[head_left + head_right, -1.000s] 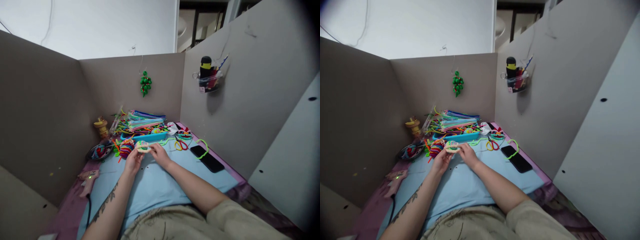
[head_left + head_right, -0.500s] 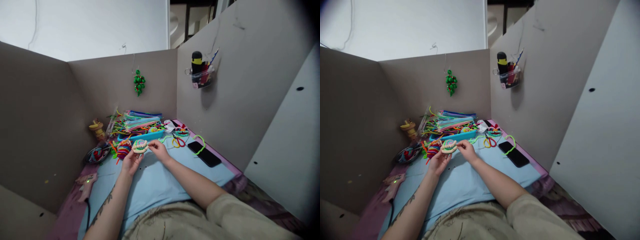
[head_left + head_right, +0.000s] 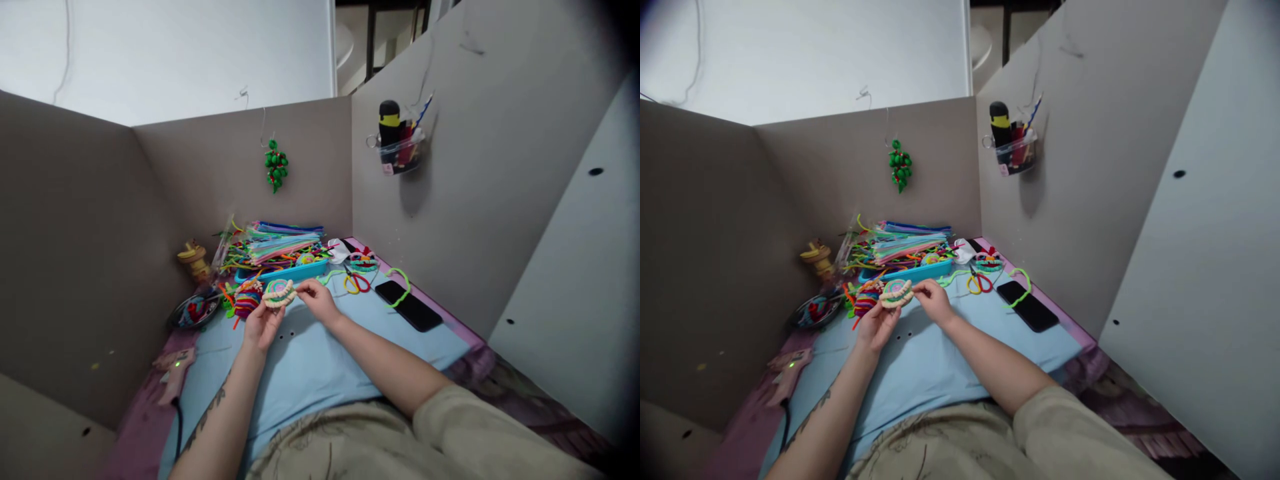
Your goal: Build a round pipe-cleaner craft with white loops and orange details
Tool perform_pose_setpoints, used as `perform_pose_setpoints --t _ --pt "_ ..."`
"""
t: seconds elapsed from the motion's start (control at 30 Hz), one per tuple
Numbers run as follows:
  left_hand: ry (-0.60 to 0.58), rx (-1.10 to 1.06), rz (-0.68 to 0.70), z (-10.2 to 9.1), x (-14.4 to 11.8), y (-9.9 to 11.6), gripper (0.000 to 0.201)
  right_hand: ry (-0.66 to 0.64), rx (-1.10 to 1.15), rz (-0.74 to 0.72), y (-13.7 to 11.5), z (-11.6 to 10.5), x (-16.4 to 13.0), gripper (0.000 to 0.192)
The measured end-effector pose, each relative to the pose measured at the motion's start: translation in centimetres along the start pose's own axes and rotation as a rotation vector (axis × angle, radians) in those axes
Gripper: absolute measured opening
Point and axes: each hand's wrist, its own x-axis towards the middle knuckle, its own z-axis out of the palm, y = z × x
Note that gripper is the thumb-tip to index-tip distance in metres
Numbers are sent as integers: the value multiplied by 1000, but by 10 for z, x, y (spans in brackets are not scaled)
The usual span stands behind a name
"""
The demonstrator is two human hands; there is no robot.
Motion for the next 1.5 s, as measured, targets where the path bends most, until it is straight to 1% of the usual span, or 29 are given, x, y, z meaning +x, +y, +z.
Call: perform_pose_setpoints --t 0.1,0.27,0.33,0.43,0.5,0.63,0.77,0.97,1.13,1.27,1.33,1.4,1.5 --pt "27 -19 21 0 1 -1 18 1 -95 -40 -3 -2 -1 12" --pt "66 -51 46 2 2 -3 20 -129 -309 -225 -13 3 -9 16" --pt "66 -72 53 5 2 -4 21 -160 -417 -281 -19 5 -12 20" --pt "44 -64 72 7 1 -5 21 -182 -555 -304 -27 7 -16 22" --pt "36 -39 85 7 2 -6 21 -195 -600 -314 -30 7 -18 23" --pt "60 -52 85 9 1 -9 24 -235 -594 -340 -31 9 -19 23" --pt "57 -82 91 11 -1 -8 23 -285 -569 -348 -23 10 -19 15" --pt "13 -71 25 11 -5 -6 21 -201 -612 -348 -12 4 -13 11" --pt "69 -129 34 13 -4 -5 22 -175 -676 -372 -13 -1 -10 13" --pt "133 -189 32 14 -4 -4 27 -245 -756 -434 -18 -1 -11 14" --pt "149 -204 34 15 -4 -4 29 -269 -789 -437 -19 1 -11 14" --pt "152 -205 32 16 -4 -4 30 -253 -797 -412 -19 2 -12 16" --pt "152 -195 8 18 -4 -5 32 -166 -733 -345 -17 5 -11 18"
